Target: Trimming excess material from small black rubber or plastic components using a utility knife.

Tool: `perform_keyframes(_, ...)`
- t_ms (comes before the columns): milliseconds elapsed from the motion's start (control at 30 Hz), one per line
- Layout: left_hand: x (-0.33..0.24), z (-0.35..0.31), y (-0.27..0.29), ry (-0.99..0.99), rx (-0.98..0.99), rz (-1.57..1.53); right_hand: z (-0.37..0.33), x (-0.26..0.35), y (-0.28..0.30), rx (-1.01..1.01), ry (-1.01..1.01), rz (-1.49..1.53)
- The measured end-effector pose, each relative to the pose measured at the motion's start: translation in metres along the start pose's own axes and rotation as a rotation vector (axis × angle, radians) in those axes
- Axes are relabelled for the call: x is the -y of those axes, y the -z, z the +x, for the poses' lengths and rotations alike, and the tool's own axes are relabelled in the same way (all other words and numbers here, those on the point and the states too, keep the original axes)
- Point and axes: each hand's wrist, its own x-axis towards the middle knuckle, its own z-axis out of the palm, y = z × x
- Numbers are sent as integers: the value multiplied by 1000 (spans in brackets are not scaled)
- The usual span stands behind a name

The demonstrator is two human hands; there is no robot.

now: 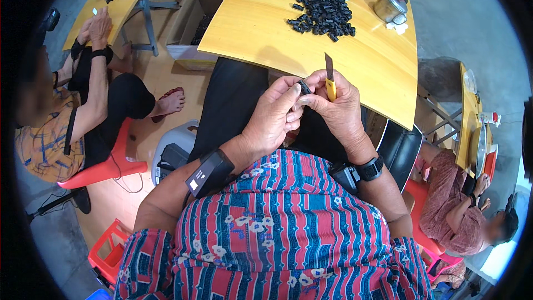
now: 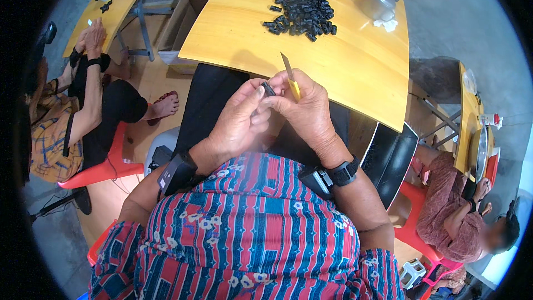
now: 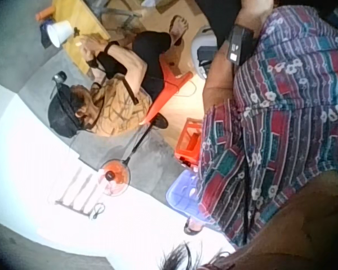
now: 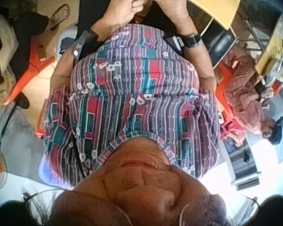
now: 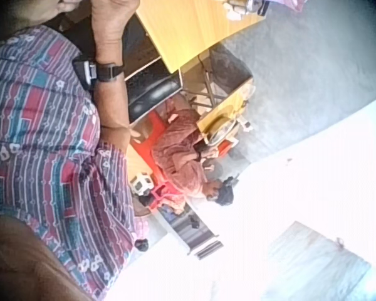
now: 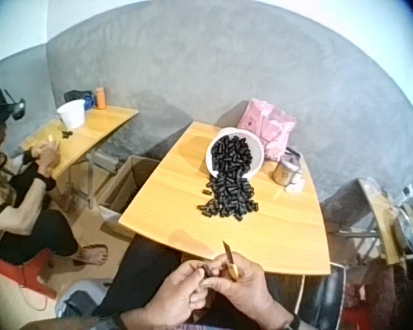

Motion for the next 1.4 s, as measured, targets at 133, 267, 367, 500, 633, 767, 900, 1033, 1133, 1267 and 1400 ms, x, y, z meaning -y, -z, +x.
perform_keyframes(133, 1, -1, 4, 45, 28, -87, -2, 3, -2, 15, -15, 29)
perform_keyframes(267, -1, -3, 1, 44, 27, -80, -4, 6, -3, 15, 0, -23)
perform_keyframes(367, -1, -4, -1, 46, 34, -115, -4, 5, -4, -39, 85, -135)
perform_keyframes(500, 0, -3, 3, 77, 34, -174, -4, 12, -2, -99, 264, -473)
perform_keyframes(633, -1, -3, 0, 93, -13, -180, -3, 10, -2, -116, 310, -459)
perform_keyframes(767, -1, -3, 0, 99, -28, -178, -3, 11, -3, -138, 336, -487)
perform_keyframes(900, -1, -2, 1, 99, -34, -179, -4, 11, -3, -170, 277, -460)
perform_keyframes(1033, -1, 1, 1, 104, -85, -187, -4, 10, -4, -184, 280, -490)
perform_keyframes(1133, -1, 3, 0, 66, -81, -178, -5, 12, -2, -177, 140, -467)
perform_keyframes(1267, -6, 0, -4, 18, -73, -25, 1, 21, 2, -75, 240, -526)
perform_keyframes(1400, -9, 1, -1, -35, -70, 312, 2, 20, 7, 55, 268, -562)
